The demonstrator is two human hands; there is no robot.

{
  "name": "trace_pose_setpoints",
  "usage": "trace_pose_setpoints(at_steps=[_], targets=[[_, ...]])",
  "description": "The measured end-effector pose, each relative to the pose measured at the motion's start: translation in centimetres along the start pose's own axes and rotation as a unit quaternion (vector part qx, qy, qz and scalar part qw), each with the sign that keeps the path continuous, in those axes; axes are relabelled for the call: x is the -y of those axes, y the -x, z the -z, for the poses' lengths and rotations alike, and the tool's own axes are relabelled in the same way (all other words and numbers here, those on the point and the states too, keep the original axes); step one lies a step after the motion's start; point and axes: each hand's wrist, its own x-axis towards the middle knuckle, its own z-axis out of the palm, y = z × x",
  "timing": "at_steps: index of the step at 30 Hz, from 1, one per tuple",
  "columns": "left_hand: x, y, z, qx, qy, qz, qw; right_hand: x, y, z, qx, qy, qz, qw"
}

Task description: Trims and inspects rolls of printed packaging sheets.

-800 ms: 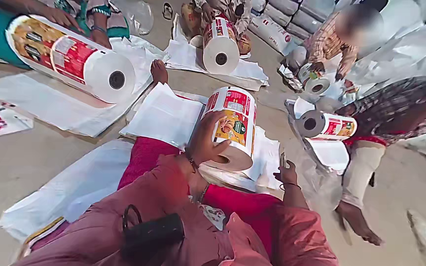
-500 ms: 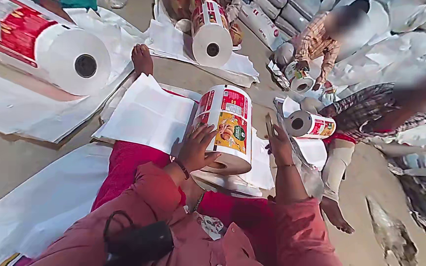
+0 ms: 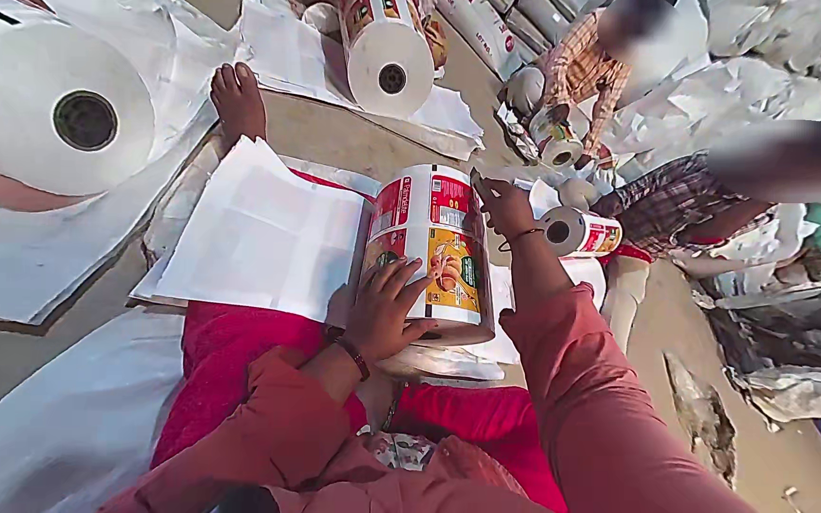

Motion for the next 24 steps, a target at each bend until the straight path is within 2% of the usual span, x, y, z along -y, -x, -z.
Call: trace_pose_setpoints(at_steps=[5, 24], targets=[[0.1, -0.1, -0.1, -0.007, 0.006, 0.006, 1.000, 0.4, 0.4, 0.7, 0.013, -0.008, -0.018, 1.000], [0.1, 0.0, -0.3, -0.025, 0.002, 0.010, 1.000, 0.9, 0.1, 2.2, 0.087, 0.017, 0.009, 0.996]])
